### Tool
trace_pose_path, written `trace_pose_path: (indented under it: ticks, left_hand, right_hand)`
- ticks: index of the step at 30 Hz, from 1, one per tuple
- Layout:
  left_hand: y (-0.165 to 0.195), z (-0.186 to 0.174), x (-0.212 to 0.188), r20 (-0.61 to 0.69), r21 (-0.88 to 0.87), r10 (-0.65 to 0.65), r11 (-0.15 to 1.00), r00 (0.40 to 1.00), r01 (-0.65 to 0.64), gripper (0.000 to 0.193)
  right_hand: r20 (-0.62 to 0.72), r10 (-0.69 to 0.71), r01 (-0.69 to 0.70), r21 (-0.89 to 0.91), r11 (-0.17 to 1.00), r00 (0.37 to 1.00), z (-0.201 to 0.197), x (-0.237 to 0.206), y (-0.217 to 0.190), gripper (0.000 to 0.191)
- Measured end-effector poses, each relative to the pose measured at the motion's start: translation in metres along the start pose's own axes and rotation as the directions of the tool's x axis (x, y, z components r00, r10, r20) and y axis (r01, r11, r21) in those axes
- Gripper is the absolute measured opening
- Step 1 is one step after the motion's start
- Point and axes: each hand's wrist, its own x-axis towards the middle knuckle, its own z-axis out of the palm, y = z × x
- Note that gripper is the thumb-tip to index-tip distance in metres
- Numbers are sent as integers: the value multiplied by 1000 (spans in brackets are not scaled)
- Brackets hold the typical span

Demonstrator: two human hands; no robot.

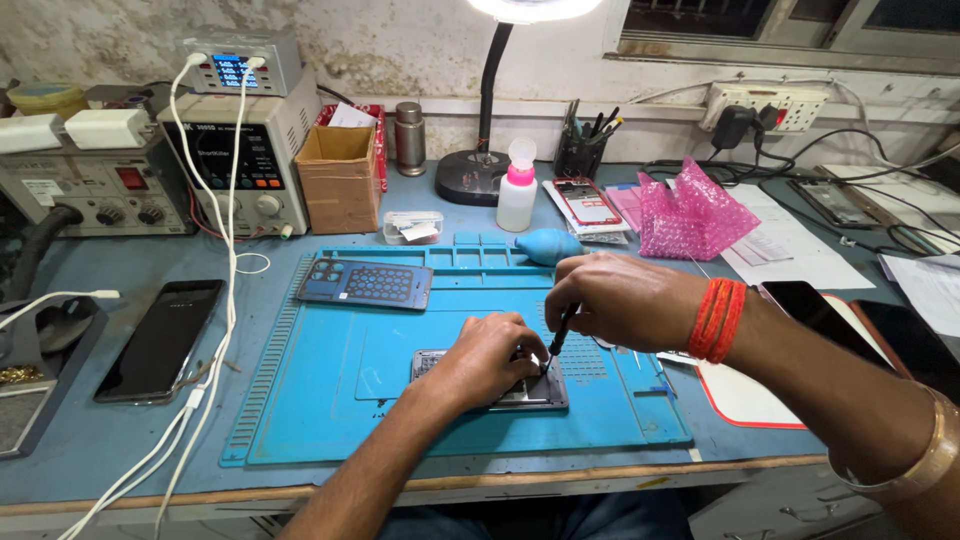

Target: The person holds a smartphone and pries along its back edge with a thin blade, then removes the back cover and sets it aside. They use a screwdriver to unscrew and work on the exposed internal components of the phone on a blue repair mat.

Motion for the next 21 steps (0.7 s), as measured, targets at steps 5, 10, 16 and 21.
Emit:
trace_pose_path:
  ticks: [5, 10, 16, 21]
  left_hand:
    - [2, 1, 0, -3, 22, -4, 1000, 1000, 4, 19]
    - [6, 0, 1, 2, 37, 1, 999, 1000, -1, 19]
    - [10, -2, 1, 27, 44, -23, 999, 999, 22, 22]
    - [9, 2, -1, 15, 55, -5, 998, 1000, 4, 18]
  right_hand:
    - [166, 281, -291, 43, 956, 945, 0, -2, 3, 17]
    - [-5, 33, -33, 2, 999, 999, 2, -1, 5, 17]
    - [2, 55, -55, 9, 998, 998, 0, -3, 7, 17]
    - [6, 38, -38, 2, 999, 999, -6, -6, 9, 16]
